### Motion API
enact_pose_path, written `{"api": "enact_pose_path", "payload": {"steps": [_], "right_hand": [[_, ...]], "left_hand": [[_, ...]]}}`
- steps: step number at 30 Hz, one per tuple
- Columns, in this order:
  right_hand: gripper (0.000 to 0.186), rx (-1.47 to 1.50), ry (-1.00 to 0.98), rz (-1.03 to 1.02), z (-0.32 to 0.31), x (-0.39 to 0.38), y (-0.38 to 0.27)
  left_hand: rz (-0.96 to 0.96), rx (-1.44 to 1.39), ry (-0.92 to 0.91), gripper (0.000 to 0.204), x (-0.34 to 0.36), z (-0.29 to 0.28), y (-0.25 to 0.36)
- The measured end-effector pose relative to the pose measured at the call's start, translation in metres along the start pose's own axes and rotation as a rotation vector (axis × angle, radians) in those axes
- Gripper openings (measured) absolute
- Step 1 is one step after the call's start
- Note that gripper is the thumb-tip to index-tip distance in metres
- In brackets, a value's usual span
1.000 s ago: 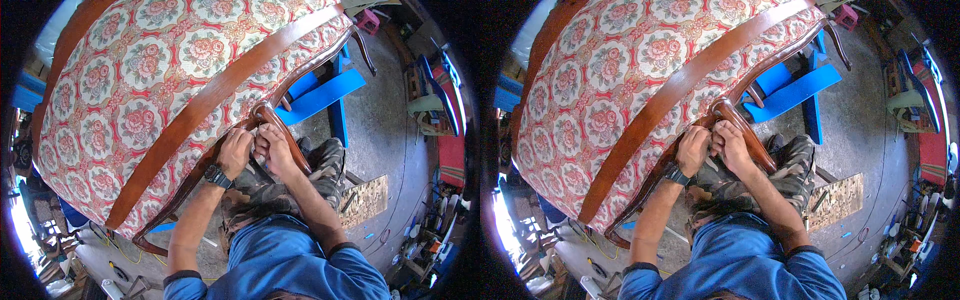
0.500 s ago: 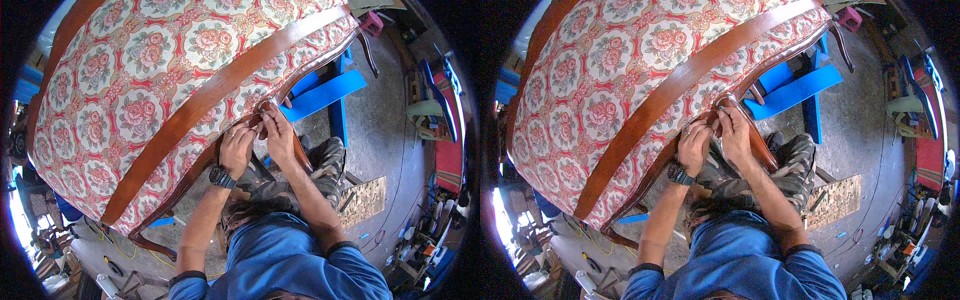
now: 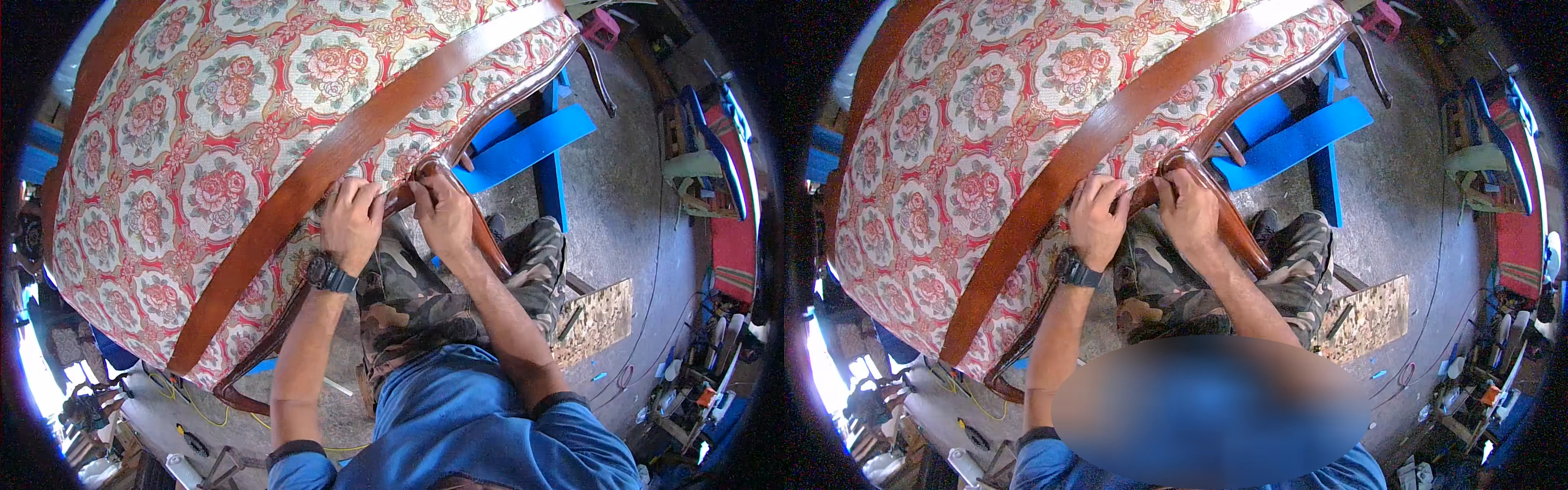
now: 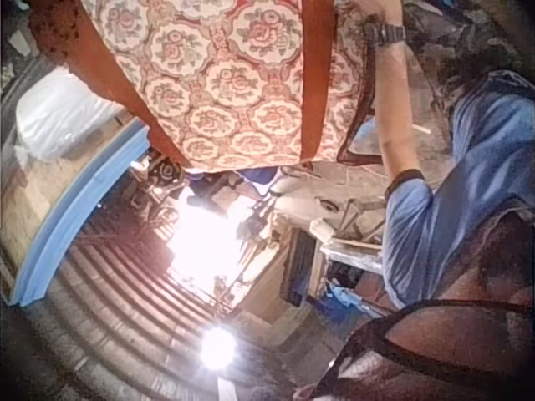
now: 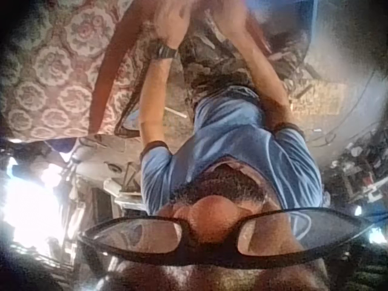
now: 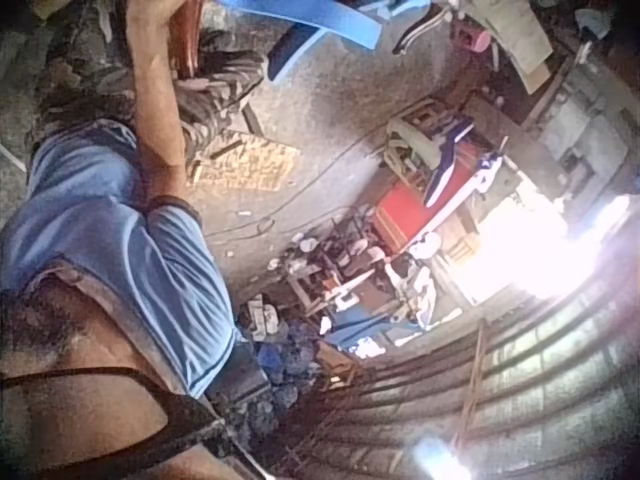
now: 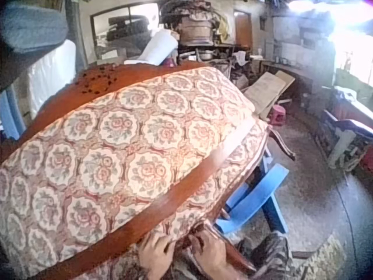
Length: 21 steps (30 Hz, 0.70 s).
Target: The person works on reupholstering a wooden chair, using a small hand tool to tuck the fabric edge along the wooden frame and pressing and smoothing the fabric into place by hand.
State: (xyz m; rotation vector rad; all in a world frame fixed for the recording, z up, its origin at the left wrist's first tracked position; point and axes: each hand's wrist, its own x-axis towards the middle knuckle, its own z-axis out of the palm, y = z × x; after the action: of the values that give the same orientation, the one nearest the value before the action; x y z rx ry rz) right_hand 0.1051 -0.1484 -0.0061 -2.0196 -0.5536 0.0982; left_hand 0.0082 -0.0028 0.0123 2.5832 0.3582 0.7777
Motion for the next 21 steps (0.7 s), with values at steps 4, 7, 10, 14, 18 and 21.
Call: {"api": "enact_pose_path", "payload": {"steps": [4, 7, 10, 14, 18, 21], "right_hand": [[0.018, -0.111, 0.078, -0.127, 0.005, 0.002, -0.004], [0.015, -0.170, 0.048, -0.128, 0.004, 0.002, -0.007], [0.014, -0.163, 0.088, -0.177, 0.005, 0.002, -0.008], [0.015, -0.173, 0.097, -0.164, 0.007, 0.002, -0.010], [0.014, -0.206, 0.099, -0.171, 0.009, 0.002, -0.009], [0.013, -0.195, 0.103, -0.180, 0.010, 0.003, -0.009]], "left_hand": [[0.029, -0.021, -0.078, 0.018, 0.009, -0.004, -0.008], [0.102, 0.015, -0.100, 0.017, 0.012, -0.005, -0.013], [0.203, 0.073, -0.094, 0.016, 0.010, -0.003, -0.014], [0.249, 0.046, -0.044, 0.019, 0.009, 0.002, -0.020], [0.235, -0.015, -0.010, 0.021, 0.007, 0.003, -0.020], [0.214, -0.031, 0.018, 0.022, 0.007, 0.003, -0.020]]}}
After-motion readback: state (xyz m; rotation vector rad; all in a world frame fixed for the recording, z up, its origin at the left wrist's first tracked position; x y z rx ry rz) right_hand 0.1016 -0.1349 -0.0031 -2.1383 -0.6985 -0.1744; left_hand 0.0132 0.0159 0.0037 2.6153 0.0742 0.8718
